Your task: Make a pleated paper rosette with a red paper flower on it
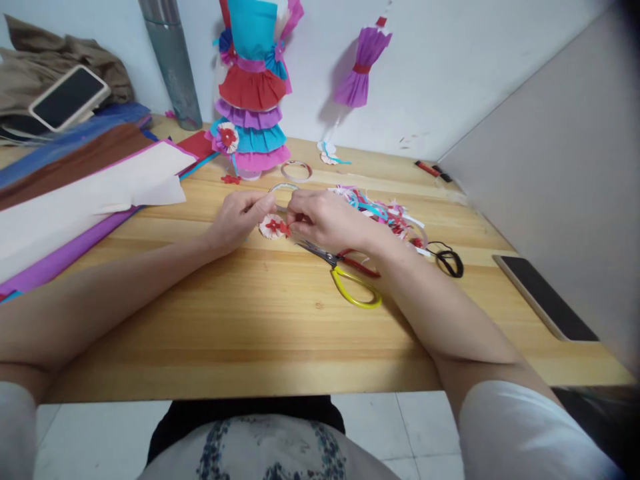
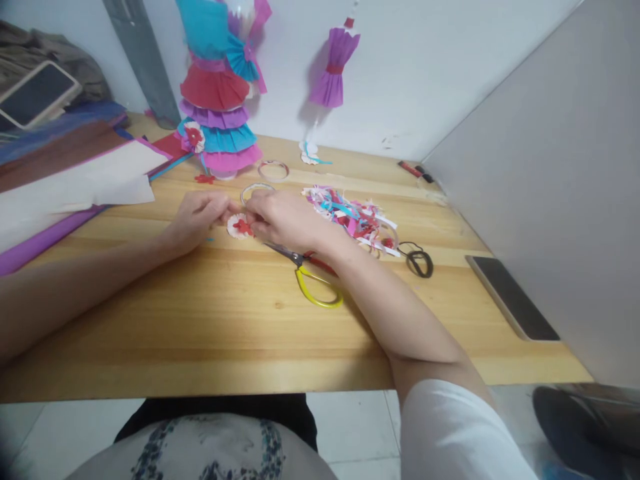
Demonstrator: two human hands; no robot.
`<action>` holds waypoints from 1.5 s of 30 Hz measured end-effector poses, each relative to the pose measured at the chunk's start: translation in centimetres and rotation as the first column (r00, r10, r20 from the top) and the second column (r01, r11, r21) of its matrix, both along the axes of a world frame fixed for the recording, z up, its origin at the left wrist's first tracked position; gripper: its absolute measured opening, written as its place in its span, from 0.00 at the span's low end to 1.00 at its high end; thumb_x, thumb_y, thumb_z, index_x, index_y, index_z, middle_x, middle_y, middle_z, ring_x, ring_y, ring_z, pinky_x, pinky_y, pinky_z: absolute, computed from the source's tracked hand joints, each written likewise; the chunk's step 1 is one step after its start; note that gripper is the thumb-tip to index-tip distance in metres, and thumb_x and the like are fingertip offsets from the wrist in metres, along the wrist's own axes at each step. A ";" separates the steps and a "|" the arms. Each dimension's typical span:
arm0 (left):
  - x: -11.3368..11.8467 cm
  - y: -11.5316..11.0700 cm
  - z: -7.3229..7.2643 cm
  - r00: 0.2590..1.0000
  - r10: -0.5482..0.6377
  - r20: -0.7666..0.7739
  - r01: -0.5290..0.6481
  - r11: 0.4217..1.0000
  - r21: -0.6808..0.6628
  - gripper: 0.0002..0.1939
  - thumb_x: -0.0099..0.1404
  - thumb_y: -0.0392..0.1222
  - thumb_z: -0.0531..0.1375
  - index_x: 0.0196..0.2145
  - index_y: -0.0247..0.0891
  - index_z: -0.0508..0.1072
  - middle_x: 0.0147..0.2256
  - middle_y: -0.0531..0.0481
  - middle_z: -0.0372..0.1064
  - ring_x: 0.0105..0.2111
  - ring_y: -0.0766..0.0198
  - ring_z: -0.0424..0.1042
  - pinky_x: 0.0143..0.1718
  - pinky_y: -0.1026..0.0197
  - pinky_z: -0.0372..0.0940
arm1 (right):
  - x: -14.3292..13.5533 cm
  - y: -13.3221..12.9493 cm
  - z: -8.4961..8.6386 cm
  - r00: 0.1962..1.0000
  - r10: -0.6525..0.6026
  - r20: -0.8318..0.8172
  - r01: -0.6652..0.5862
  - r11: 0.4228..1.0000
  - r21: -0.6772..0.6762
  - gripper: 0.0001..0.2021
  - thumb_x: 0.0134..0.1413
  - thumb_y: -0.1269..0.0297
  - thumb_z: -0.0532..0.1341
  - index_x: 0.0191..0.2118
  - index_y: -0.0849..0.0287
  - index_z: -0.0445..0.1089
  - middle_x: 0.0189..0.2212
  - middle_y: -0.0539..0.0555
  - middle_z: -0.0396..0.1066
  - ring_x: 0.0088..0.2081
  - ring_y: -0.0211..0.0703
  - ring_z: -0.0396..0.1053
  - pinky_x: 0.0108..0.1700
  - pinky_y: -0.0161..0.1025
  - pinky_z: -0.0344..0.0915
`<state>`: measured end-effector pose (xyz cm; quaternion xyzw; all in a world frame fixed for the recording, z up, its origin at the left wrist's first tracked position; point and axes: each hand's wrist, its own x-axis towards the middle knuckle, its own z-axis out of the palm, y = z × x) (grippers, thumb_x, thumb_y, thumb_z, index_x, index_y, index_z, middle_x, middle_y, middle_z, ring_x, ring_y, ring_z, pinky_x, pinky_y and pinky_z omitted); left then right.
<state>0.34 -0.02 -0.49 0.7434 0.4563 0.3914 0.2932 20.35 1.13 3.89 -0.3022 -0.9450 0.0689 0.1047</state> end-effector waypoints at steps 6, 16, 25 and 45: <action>0.6 -0.6 0.9 0.995 -0.053 -0.089 0.046 0.996 -0.075 0.10 0.58 0.43 0.59 0.23 0.35 0.72 0.18 0.55 0.60 0.21 0.70 0.55 0.23 0.63 0.49 | -0.4 -0.1 -0.3 1.000 -0.017 0.015 0.017 1.000 0.011 0.07 0.55 0.73 0.55 0.34 0.59 0.71 0.36 0.59 0.72 0.36 0.46 0.66 0.36 0.41 0.57; 0.7 -0.1 0.3 0.991 -0.016 0.130 0.046 0.972 -0.231 0.08 0.57 0.40 0.59 0.25 0.33 0.73 0.23 0.51 0.70 0.24 0.68 0.64 0.27 0.65 0.59 | -0.1 0.7 -1.2 0.953 -0.096 -0.288 0.064 0.991 -0.119 0.05 0.51 0.73 0.59 0.33 0.63 0.72 0.31 0.54 0.70 0.31 0.40 0.64 0.34 0.37 0.57; 1.0 -0.3 0.2 0.946 0.094 0.309 0.004 0.953 -0.302 0.08 0.56 0.44 0.61 0.24 0.37 0.71 0.19 0.54 0.64 0.20 0.70 0.58 0.24 0.64 0.55 | -0.9 0.7 -2.1 0.818 -0.463 -0.340 0.117 0.714 -0.690 0.10 0.47 0.60 0.64 0.24 0.60 0.67 0.20 0.49 0.65 0.24 0.35 0.60 0.26 0.34 0.54; 0.8 0.0 1.3 0.989 0.041 0.140 0.015 0.925 -0.379 0.05 0.55 0.35 0.59 0.22 0.34 0.71 0.15 0.59 0.60 0.19 0.74 0.52 0.22 0.64 0.48 | -1.2 1.1 -2.7 0.777 -0.516 -0.361 0.026 0.599 -0.800 0.12 0.45 0.57 0.65 0.22 0.59 0.65 0.14 0.44 0.54 0.18 0.31 0.49 0.23 0.35 0.44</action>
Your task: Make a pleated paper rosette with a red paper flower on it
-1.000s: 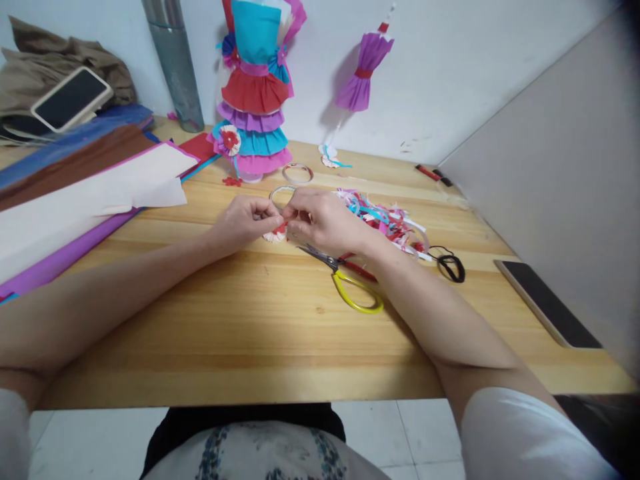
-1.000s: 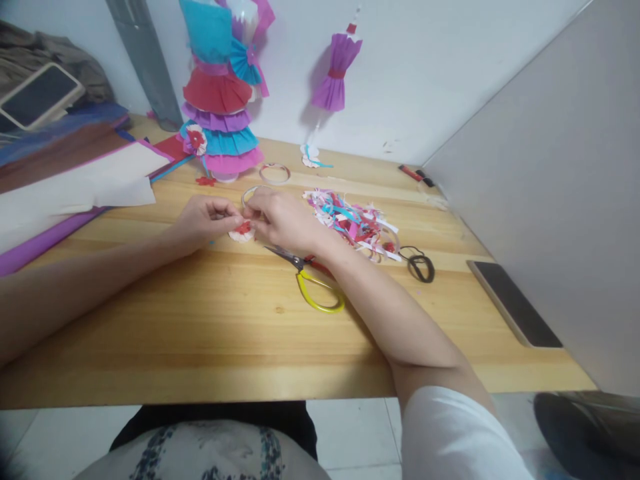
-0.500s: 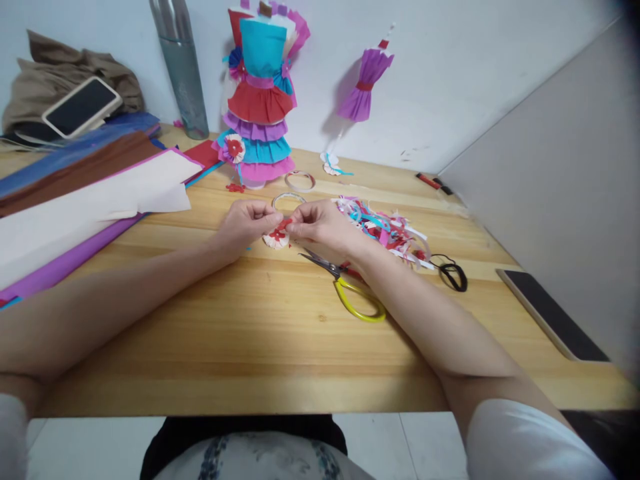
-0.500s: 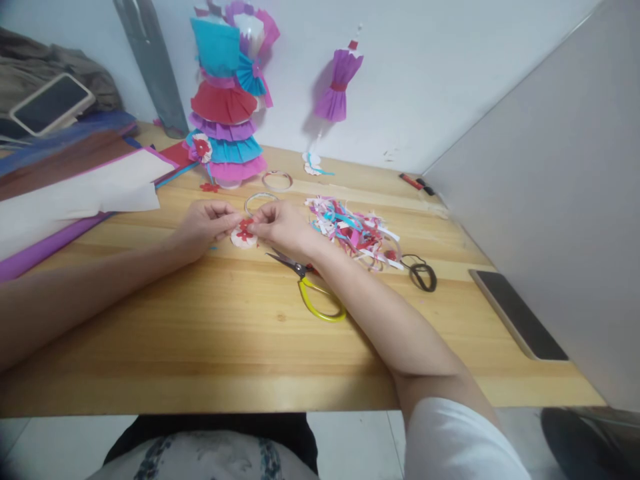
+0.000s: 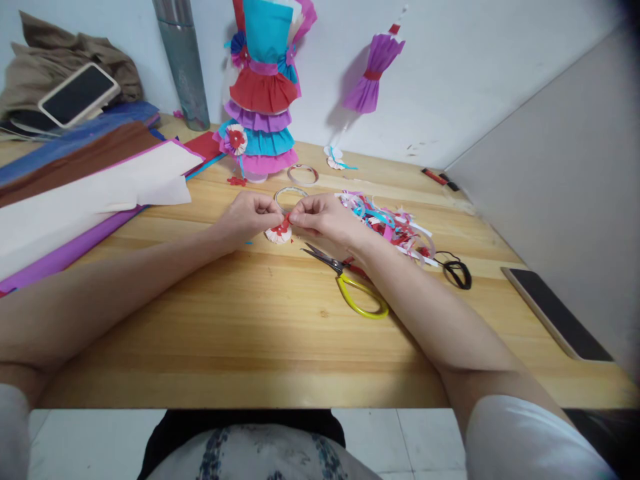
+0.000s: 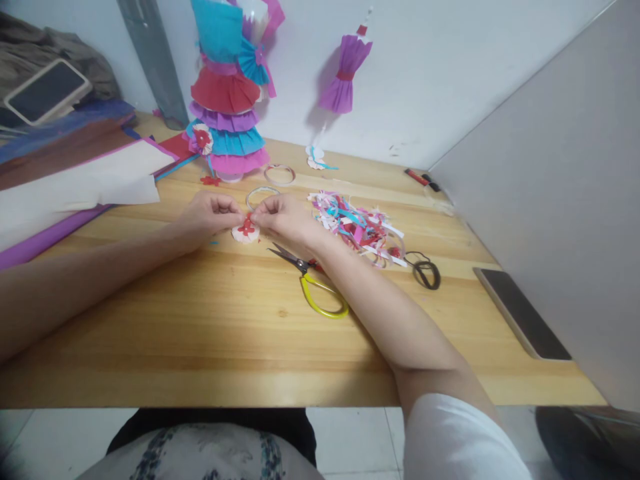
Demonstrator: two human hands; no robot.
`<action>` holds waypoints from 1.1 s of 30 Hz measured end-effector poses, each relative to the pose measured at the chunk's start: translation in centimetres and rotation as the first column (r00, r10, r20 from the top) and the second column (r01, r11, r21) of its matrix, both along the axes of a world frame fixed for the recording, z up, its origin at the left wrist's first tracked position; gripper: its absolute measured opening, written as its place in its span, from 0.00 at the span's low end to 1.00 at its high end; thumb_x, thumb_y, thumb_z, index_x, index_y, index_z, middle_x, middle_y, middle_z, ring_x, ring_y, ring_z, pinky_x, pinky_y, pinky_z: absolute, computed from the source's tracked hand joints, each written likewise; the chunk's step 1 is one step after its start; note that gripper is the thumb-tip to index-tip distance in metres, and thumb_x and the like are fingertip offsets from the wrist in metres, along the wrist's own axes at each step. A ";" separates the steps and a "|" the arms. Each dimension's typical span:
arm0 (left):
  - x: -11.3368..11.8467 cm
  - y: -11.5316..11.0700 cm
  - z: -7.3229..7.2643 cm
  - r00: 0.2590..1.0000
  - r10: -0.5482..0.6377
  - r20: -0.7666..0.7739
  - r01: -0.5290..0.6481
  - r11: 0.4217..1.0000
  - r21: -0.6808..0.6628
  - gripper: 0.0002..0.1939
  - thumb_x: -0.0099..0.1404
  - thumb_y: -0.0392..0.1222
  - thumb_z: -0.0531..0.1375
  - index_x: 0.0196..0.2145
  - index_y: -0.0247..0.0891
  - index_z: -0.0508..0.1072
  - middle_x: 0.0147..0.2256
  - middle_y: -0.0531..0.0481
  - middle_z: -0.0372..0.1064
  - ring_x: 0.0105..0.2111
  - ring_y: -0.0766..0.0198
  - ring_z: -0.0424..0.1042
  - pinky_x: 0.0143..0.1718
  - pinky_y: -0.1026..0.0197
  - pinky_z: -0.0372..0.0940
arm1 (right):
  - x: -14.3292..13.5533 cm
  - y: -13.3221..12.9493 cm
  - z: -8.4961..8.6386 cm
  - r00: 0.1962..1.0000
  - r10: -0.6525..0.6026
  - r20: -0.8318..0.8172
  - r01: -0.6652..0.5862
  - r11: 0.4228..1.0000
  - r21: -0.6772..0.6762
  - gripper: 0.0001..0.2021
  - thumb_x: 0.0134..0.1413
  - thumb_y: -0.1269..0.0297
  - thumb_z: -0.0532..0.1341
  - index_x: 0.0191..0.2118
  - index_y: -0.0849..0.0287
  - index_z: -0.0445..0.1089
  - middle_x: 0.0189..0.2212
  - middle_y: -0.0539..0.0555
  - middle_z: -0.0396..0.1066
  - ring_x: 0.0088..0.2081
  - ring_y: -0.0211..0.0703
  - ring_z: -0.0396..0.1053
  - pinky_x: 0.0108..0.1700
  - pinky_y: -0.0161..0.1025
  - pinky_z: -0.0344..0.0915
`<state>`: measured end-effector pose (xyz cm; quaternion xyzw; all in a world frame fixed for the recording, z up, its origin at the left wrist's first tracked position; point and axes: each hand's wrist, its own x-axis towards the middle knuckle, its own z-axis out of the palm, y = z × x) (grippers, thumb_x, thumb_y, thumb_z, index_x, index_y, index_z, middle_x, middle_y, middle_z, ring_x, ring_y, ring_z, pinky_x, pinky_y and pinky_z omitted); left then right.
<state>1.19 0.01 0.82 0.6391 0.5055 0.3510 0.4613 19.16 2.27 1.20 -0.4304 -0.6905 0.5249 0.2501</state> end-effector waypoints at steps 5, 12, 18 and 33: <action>-0.1 -0.2 0.6 0.985 0.012 -0.171 -0.016 1.000 -0.024 0.07 0.56 0.35 0.58 0.21 0.35 0.69 0.15 0.59 0.56 0.19 0.73 0.51 0.22 0.62 0.45 | -0.5 0.1 -0.7 0.991 -0.032 0.133 0.023 0.998 0.064 0.10 0.45 0.61 0.63 0.22 0.61 0.66 0.15 0.45 0.59 0.19 0.31 0.51 0.23 0.34 0.47; -0.2 0.5 0.2 0.920 0.027 -0.391 -0.009 0.999 0.048 0.13 0.55 0.38 0.59 0.15 0.37 0.65 0.14 0.56 0.53 0.19 0.70 0.52 0.23 0.60 0.45 | -1.1 0.1 -0.8 0.964 -0.038 0.261 0.006 0.993 0.120 0.07 0.45 0.68 0.61 0.20 0.61 0.67 0.15 0.47 0.62 0.20 0.33 0.56 0.25 0.34 0.51; -0.2 0.9 0.0 0.890 0.011 -0.456 0.027 0.997 0.076 0.09 0.53 0.36 0.59 0.17 0.36 0.69 0.14 0.56 0.55 0.19 0.70 0.53 0.23 0.61 0.46 | -0.9 0.5 -1.1 0.960 -0.054 0.274 0.021 0.992 0.120 0.07 0.45 0.67 0.61 0.20 0.62 0.68 0.17 0.49 0.65 0.21 0.34 0.58 0.26 0.34 0.53; -0.3 0.8 0.9 0.873 -0.020 -0.487 0.062 0.996 0.070 0.13 0.51 0.36 0.58 0.12 0.38 0.63 0.12 0.58 0.48 0.19 0.70 0.50 0.22 0.62 0.44 | -1.0 0.4 -1.0 0.967 -0.045 0.252 0.012 0.991 0.130 0.08 0.44 0.65 0.61 0.20 0.61 0.67 0.16 0.48 0.64 0.19 0.32 0.56 0.24 0.34 0.52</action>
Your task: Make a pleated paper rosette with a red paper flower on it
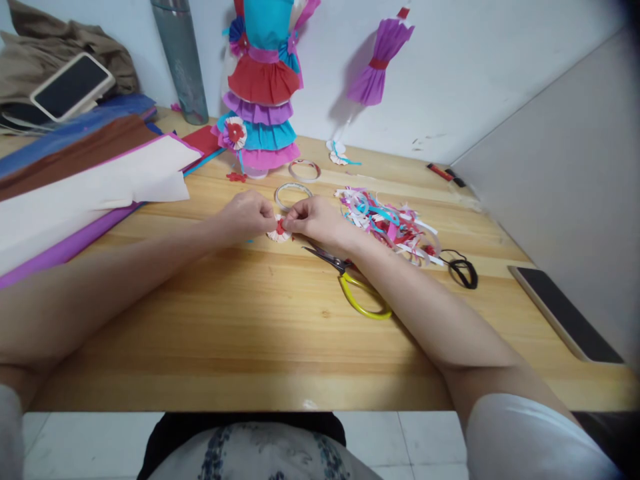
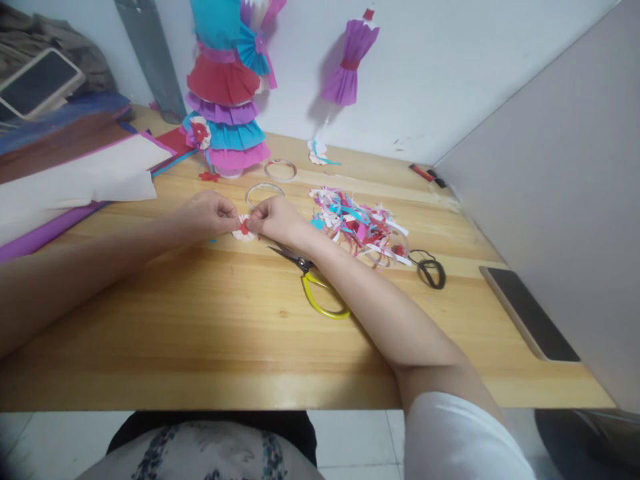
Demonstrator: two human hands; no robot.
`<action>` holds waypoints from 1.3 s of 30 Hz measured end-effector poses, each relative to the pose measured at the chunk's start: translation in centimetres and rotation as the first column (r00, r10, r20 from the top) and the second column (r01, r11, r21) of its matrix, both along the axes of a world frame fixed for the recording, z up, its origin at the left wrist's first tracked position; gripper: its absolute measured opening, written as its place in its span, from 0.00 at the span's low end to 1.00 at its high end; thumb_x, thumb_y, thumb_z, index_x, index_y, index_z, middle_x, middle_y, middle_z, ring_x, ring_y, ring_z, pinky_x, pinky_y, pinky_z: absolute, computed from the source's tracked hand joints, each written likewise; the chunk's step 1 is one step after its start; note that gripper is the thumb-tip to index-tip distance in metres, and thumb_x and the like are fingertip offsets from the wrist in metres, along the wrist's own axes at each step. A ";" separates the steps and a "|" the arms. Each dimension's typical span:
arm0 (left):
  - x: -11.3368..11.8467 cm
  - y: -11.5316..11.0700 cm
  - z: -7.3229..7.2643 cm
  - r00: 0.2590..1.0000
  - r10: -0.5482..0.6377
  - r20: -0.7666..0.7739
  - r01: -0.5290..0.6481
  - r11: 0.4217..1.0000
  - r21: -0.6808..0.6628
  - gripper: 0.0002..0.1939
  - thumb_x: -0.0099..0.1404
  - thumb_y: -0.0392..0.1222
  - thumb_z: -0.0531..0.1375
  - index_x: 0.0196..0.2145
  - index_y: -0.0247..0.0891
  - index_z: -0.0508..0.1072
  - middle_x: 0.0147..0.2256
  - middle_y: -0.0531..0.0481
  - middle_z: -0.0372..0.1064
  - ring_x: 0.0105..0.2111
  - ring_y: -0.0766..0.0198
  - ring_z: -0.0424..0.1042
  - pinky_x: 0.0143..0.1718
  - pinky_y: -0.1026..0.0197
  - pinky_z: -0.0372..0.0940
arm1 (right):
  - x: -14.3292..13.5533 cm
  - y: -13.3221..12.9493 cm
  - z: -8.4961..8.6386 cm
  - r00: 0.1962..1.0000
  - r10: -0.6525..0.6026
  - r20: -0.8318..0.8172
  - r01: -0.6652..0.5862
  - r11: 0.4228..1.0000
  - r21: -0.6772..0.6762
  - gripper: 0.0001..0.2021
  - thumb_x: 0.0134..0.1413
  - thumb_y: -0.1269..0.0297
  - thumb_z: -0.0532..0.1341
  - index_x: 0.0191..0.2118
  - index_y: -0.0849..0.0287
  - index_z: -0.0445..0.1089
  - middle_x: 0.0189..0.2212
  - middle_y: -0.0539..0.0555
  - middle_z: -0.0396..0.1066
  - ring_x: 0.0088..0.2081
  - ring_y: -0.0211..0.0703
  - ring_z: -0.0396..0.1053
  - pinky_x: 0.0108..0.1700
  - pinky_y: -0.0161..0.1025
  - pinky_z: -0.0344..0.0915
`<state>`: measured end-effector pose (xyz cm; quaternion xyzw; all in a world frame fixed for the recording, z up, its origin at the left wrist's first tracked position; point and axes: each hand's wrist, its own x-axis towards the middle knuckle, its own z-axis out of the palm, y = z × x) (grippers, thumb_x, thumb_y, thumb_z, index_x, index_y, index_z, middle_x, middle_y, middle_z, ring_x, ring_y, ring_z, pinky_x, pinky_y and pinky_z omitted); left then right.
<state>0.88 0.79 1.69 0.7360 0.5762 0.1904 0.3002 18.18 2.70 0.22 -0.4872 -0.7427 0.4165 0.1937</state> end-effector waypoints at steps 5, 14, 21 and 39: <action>-0.1 0.1 -0.4 0.996 -0.009 -0.085 0.014 0.998 0.056 0.12 0.52 0.37 0.57 0.13 0.37 0.64 0.13 0.56 0.51 0.19 0.69 0.53 0.23 0.62 0.46 | -0.1 0.2 -0.4 1.000 0.010 0.024 -0.012 0.997 0.071 0.08 0.45 0.66 0.61 0.19 0.60 0.66 0.16 0.49 0.65 0.20 0.34 0.59 0.24 0.34 0.53; 0.0 0.2 -0.8 0.985 -0.034 -0.170 0.051 0.994 0.096 0.11 0.53 0.37 0.55 0.15 0.37 0.64 0.15 0.54 0.54 0.21 0.68 0.55 0.25 0.61 0.47 | -0.2 0.3 -0.4 0.996 0.001 0.089 -0.014 0.989 0.150 0.06 0.45 0.67 0.61 0.21 0.61 0.69 0.18 0.50 0.68 0.22 0.35 0.61 0.25 0.34 0.55; 0.0 0.0 0.4 0.987 0.012 -0.161 -0.009 1.000 0.019 0.15 0.52 0.38 0.56 0.12 0.38 0.59 0.14 0.56 0.47 0.20 0.69 0.50 0.24 0.60 0.45 | -0.1 0.6 -0.4 0.997 0.023 0.067 -0.033 0.988 0.151 0.06 0.46 0.67 0.62 0.22 0.61 0.69 0.19 0.49 0.67 0.22 0.34 0.59 0.26 0.34 0.55; -0.2 0.8 -1.1 0.998 0.047 0.030 -0.047 0.999 0.024 0.10 0.54 0.43 0.60 0.29 0.34 0.76 0.21 0.52 0.65 0.24 0.67 0.61 0.25 0.64 0.51 | 0.3 1.2 -1.2 0.993 0.116 -0.020 -0.111 0.981 0.162 0.06 0.48 0.67 0.61 0.23 0.61 0.69 0.22 0.51 0.69 0.25 0.38 0.63 0.30 0.36 0.57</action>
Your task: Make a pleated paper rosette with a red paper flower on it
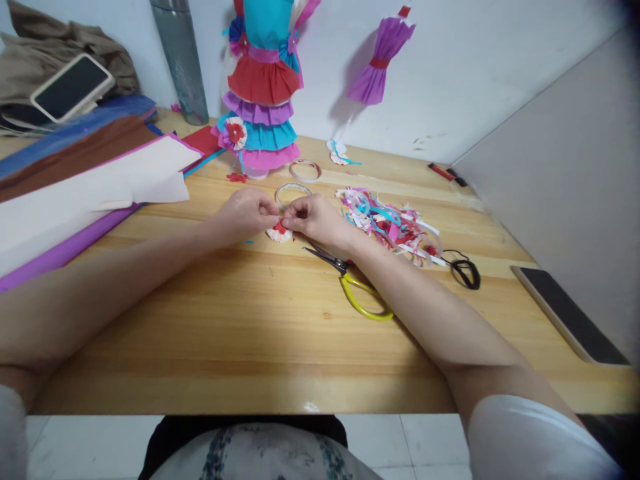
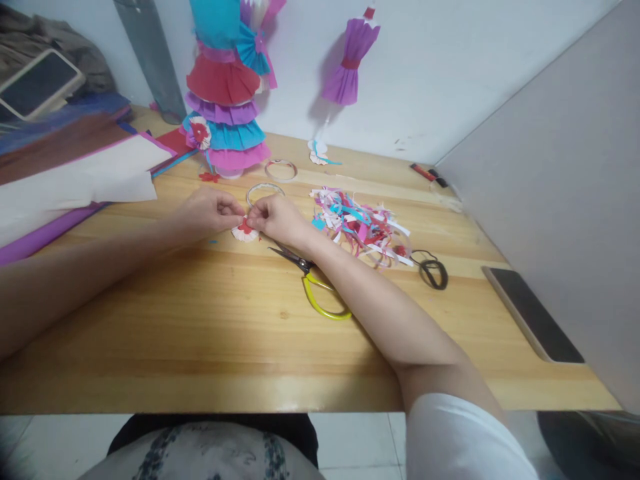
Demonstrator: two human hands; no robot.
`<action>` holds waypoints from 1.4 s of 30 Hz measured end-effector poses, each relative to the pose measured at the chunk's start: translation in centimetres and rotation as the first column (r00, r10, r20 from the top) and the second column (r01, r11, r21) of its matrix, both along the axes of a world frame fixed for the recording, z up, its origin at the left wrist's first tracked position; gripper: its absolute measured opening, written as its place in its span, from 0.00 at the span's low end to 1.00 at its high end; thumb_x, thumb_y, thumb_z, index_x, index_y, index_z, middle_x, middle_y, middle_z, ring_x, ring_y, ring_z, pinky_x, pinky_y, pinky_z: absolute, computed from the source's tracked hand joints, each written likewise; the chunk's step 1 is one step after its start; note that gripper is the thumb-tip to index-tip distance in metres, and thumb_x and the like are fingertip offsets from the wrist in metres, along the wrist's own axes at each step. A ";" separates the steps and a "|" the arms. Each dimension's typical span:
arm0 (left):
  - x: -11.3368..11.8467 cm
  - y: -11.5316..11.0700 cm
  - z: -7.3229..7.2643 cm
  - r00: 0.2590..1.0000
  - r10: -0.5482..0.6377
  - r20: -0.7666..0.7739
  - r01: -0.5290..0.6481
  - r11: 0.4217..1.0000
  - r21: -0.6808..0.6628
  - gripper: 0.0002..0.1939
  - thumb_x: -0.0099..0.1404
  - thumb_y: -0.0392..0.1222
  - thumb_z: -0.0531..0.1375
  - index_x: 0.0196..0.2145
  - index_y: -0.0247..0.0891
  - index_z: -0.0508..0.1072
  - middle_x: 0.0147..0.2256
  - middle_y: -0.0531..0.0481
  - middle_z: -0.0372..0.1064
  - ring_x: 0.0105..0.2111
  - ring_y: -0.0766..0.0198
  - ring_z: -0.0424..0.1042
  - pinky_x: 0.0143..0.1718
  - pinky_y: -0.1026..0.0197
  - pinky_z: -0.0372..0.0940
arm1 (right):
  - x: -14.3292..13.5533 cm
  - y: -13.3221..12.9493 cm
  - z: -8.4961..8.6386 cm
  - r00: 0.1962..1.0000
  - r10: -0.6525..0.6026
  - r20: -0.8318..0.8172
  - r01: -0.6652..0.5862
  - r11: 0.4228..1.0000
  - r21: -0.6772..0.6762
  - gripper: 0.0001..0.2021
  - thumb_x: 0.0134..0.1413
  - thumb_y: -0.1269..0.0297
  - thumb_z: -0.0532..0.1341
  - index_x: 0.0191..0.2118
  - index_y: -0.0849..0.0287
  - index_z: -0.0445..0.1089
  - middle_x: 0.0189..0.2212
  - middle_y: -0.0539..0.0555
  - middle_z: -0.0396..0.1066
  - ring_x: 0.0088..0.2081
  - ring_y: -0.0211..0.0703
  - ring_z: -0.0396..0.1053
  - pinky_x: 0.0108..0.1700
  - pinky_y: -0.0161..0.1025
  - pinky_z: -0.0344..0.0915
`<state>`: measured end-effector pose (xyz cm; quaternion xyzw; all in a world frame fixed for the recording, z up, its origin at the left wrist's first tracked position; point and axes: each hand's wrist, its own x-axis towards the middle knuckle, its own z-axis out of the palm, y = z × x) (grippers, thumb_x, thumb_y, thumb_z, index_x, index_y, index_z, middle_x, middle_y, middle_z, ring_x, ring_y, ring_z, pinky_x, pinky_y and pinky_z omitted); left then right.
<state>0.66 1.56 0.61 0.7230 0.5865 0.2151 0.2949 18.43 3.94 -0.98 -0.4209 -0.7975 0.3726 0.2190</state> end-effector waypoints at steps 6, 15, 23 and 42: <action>0.0 0.1 -0.5 1.000 -0.015 -0.007 0.015 1.000 0.027 0.07 0.53 0.41 0.58 0.26 0.35 0.73 0.21 0.53 0.67 0.24 0.67 0.62 0.26 0.66 0.53 | 0.0 0.1 -0.1 1.000 0.012 -0.013 -0.012 1.000 -0.004 0.07 0.49 0.67 0.59 0.24 0.62 0.69 0.21 0.49 0.66 0.23 0.35 0.60 0.28 0.34 0.56; 0.1 0.0 -0.2 0.999 -0.024 -0.045 0.026 0.999 0.043 0.05 0.53 0.38 0.57 0.25 0.35 0.72 0.21 0.52 0.66 0.25 0.67 0.63 0.28 0.65 0.55 | 0.4 0.3 0.0 1.000 0.003 -0.025 -0.003 1.000 0.017 0.03 0.47 0.69 0.60 0.25 0.60 0.69 0.22 0.50 0.69 0.24 0.36 0.63 0.28 0.34 0.59; -0.1 0.1 -0.2 0.997 -0.027 -0.072 0.030 0.999 0.034 0.06 0.54 0.38 0.57 0.26 0.35 0.73 0.22 0.52 0.67 0.25 0.67 0.63 0.28 0.64 0.56 | 0.3 0.0 0.1 1.000 0.011 -0.011 -0.011 1.000 0.024 0.03 0.44 0.73 0.60 0.26 0.60 0.70 0.22 0.50 0.70 0.24 0.37 0.64 0.27 0.34 0.59; -0.2 0.1 -0.3 0.993 -0.048 -0.106 0.056 0.996 0.070 0.05 0.54 0.36 0.57 0.24 0.36 0.71 0.20 0.53 0.65 0.24 0.68 0.62 0.26 0.64 0.54 | -0.3 -1.1 0.7 0.999 0.013 0.048 -0.018 0.995 0.103 0.03 0.42 0.73 0.62 0.28 0.61 0.71 0.23 0.49 0.69 0.25 0.35 0.64 0.28 0.33 0.58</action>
